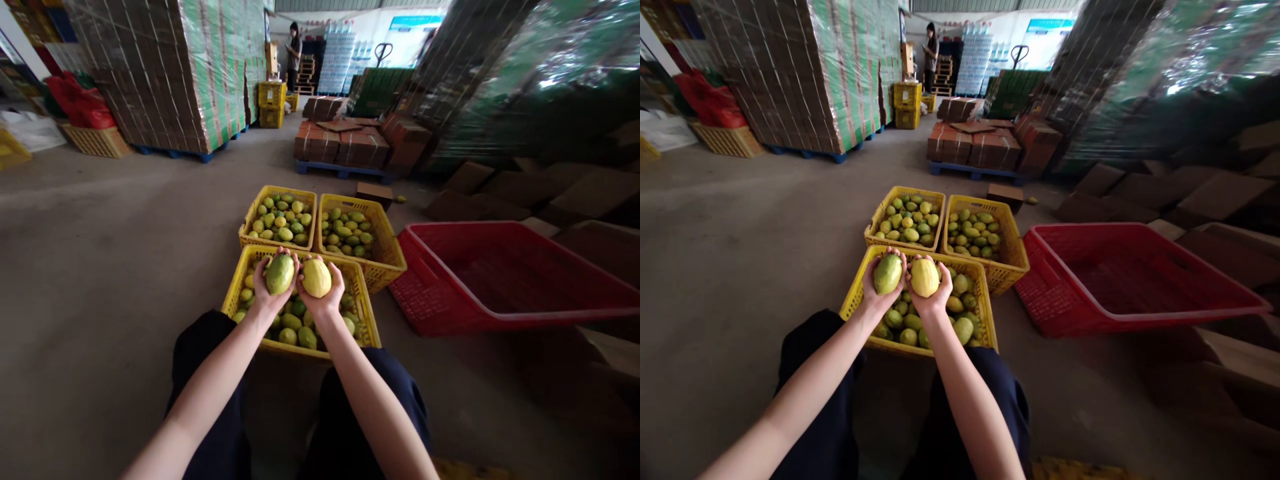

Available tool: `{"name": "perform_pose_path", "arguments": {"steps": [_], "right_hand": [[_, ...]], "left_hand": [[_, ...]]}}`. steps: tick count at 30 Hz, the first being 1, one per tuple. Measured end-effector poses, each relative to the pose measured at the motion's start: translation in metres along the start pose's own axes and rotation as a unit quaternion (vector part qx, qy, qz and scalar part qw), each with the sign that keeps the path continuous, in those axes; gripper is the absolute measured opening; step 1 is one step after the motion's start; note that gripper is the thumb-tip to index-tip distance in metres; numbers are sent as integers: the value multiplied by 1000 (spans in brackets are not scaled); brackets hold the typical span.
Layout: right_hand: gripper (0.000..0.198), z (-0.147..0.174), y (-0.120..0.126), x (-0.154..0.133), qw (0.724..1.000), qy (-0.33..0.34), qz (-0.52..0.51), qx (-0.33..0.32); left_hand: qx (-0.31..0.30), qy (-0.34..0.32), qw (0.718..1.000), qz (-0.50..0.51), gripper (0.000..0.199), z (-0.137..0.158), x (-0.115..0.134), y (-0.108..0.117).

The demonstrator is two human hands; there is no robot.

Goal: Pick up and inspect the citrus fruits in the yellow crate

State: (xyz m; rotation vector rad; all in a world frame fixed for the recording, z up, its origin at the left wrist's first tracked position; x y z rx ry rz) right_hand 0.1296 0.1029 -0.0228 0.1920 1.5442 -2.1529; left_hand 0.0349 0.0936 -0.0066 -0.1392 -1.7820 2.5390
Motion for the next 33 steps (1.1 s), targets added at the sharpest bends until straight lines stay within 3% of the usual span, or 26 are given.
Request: {"name": "perform_pose_path", "arguments": {"steps": [13, 24, 33], "right_hand": [[22, -1, -6, -5, 998, 58, -13, -11], [21, -8, -9, -5, 991, 133, -8, 1], [25, -8, -1, -6, 994, 100, -35, 30]], "left_hand": [[-1, -38, 998, 52, 42, -2, -8, -7], [-35, -63, 997, 0, 41, -8, -11, -10], [-3, -48, 999, 3, 35, -12, -12, 1]]}}
Point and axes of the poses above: each hand's wrist, its own z-axis away from the middle knuckle, its own y-axis out of the back of the hand, x = y × z, the point moved 7 cm from there along -z, towards the middle knuckle, and after that the axes turned 8 degrees about z, right-handed, at the moved point
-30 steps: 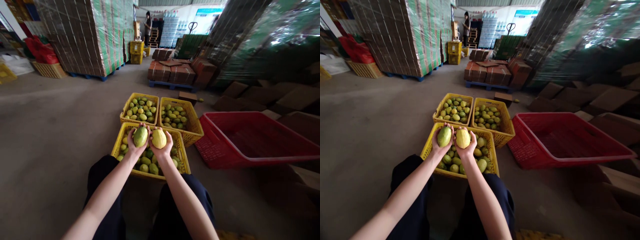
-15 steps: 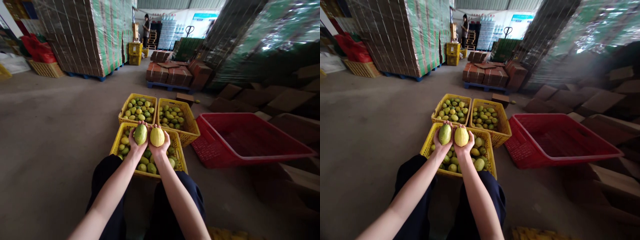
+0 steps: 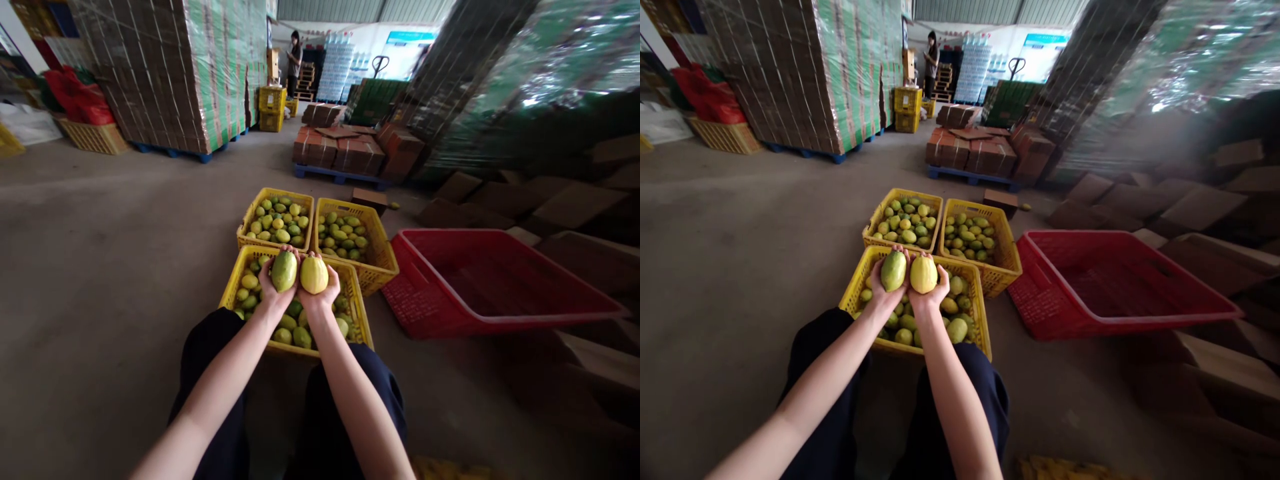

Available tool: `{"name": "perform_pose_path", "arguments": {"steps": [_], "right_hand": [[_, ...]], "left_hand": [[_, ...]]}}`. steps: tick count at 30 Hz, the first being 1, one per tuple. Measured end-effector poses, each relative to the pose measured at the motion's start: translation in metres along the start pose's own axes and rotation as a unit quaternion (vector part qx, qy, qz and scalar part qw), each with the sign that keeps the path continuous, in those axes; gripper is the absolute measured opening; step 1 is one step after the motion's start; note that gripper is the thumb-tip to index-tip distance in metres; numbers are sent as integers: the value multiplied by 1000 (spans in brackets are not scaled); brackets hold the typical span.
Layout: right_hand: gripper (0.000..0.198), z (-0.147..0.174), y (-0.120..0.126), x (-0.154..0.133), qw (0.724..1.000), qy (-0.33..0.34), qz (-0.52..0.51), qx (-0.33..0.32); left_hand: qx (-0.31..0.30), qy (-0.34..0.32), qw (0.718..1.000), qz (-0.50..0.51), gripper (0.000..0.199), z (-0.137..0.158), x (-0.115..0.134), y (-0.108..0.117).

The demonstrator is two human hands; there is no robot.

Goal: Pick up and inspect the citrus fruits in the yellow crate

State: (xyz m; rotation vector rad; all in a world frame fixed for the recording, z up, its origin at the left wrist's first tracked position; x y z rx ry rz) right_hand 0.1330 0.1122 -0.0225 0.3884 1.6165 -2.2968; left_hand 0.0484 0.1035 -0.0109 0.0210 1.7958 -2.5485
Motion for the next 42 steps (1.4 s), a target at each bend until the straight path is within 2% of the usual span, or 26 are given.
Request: {"name": "perform_pose_path", "arguments": {"steps": [3, 6, 8, 9, 11, 12, 14, 17, 19, 20, 21, 22, 23, 25, 26, 27, 29, 30, 31, 32, 34, 36, 37, 39, 41, 42], "right_hand": [[28, -1, 5, -18, 1000, -4, -19, 23], [33, -3, 11, -46, 998, 30, -41, 35], [35, -5, 16, -63, 997, 47, -41, 40], [36, -5, 20, -70, 997, 49, -40, 48], [37, -5, 29, -80, 996, 45, -42, 70], [38, -4, 33, -84, 995, 45, -42, 79], [39, 0, 40, -96, 994, 55, -33, 85], [41, 10, 46, -119, 993, 80, -26, 85], [43, 18, 50, -133, 991, 89, -39, 88], [44, 22, 52, -139, 991, 91, -46, 88], [45, 25, 54, -145, 990, 93, -50, 89], [46, 28, 57, -151, 990, 95, -52, 91], [46, 29, 60, -156, 989, 96, -50, 96], [45, 32, 68, -166, 988, 107, -36, 108], [44, 32, 72, -170, 987, 115, -28, 113], [43, 32, 76, -174, 985, 122, -21, 118], [42, 31, 84, -180, 983, 132, -15, 127], [41, 30, 87, -182, 982, 131, -14, 131], [41, 30, 90, -183, 983, 129, -11, 134], [40, 29, 92, -183, 983, 126, -5, 134], [40, 29, 94, -180, 985, 115, 11, 130], [41, 30, 94, -172, 986, 92, 14, 139], [41, 31, 94, -167, 986, 76, 9, 150], [41, 33, 93, -153, 984, 40, 1, 174], [40, 35, 91, -138, 982, 12, 15, 187], [39, 36, 90, -131, 981, 0, 32, 190]], "left_hand": [[34, 35, 999, -19, 35, -1, -1, 15], [72, 102, 989, -79, 33, 1, -7, 41], [85, 164, 969, -165, 31, 8, -14, 64], [87, 200, 949, -229, 30, 15, -18, 78], [52, 272, 889, -364, 26, 32, -25, 105], [35, 314, 849, -424, 23, 45, -29, 120], [30, 378, 787, -486, 18, 71, -30, 152], [-29, 468, 636, -613, 15, 106, -20, 192], [-59, 520, 549, -652, 9, 119, -8, 207], [-56, 538, 519, -661, 9, 119, 0, 207], [-43, 543, 505, -669, 11, 114, 8, 202], [-23, 527, 510, -679, 14, 102, 16, 189], [3, 490, 533, -690, 13, 84, 23, 169], [54, 318, 665, -674, 9, 33, 41, 106], [81, 198, 742, -636, 13, 9, 55, 69], [95, 115, 793, -590, 16, -9, 66, 35], [81, 26, 817, -571, 27, -32, 82, -19], [81, -21, 820, -566, 30, -38, 93, -36], [62, -42, 814, -576, 30, -40, 100, -46], [47, -39, 799, -598, 29, -39, 105, -47], [19, 32, 741, -670, 30, -31, 107, -23], [5, 138, 644, -752, 38, -20, 105, 21], [-5, 185, 582, -792, 43, -14, 104, 45], [-42, 206, 423, -881, 51, -8, 104, 79], [-66, 195, 342, -917, 50, -7, 101, 97], [-77, 188, 323, -924, 49, -8, 99, 102]]}}
Point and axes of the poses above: each hand's wrist, its own z-axis away from the middle knuckle, its own y-axis out of the back of the hand, x = y × z, the point moved 7 cm from there along -z, towards the middle knuckle, and after that the axes turned 8 degrees about z, right-handed, at the moved point
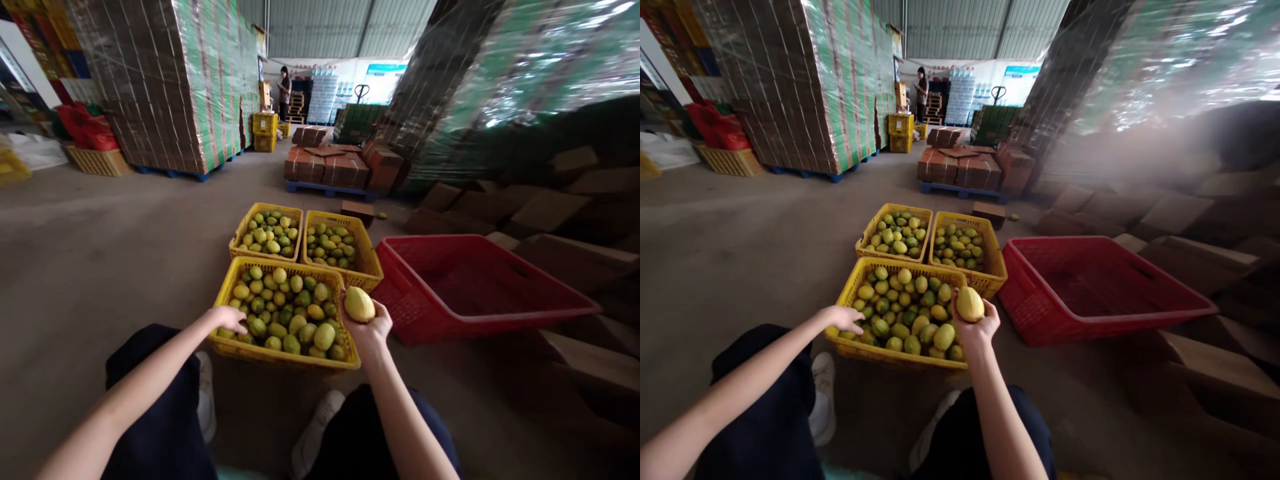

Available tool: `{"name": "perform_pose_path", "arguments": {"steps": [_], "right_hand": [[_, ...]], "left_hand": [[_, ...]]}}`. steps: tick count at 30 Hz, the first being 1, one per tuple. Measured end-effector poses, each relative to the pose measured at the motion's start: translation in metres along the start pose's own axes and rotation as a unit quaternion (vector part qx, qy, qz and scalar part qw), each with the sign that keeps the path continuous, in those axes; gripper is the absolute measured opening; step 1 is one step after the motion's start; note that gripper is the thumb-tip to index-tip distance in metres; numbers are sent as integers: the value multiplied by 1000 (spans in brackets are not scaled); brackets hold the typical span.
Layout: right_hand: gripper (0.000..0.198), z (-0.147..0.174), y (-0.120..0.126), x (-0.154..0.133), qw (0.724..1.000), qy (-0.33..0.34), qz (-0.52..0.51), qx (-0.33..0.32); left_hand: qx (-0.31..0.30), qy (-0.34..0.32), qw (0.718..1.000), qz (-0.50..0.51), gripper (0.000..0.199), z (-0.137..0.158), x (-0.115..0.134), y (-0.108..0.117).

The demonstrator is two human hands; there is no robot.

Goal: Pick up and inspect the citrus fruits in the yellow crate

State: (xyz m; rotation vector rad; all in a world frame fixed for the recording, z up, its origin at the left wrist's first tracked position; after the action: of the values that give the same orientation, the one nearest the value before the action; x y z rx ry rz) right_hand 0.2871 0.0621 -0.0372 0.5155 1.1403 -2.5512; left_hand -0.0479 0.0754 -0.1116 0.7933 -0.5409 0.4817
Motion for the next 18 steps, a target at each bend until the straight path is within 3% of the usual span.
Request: {"name": "perform_pose_path", "arguments": {"steps": [6, 10, 15, 18], "right_hand": [[29, 0, -3, 48, 989, -55, 135, -6], [15, 1, 1, 84, 962, -99, 253, 0], [14, 18, 44, 142, 898, -219, 381, 32], [15, 30, 70, 169, 826, -321, 463, 14]], "left_hand": [[17, -64, 996, -64, 52, 0, 7, 2], [32, -76, 990, -115, 57, 2, 6, 9], [30, -64, 979, -191, 55, 5, 12, 11], [24, -48, 969, -241, 49, 11, 21, 12]]}}
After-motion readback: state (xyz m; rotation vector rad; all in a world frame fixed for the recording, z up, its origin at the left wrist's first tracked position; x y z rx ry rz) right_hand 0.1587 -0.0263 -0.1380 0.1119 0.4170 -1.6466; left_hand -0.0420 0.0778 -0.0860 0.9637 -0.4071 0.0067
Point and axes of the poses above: each hand's wrist, its own z-axis away from the middle knuckle, its own y-axis out of the back of the hand, x = y × z, the point moved 7 cm from there along -z, towards the middle knuckle, and after that the axes turned 8 degrees about z, right-handed, at the moved point
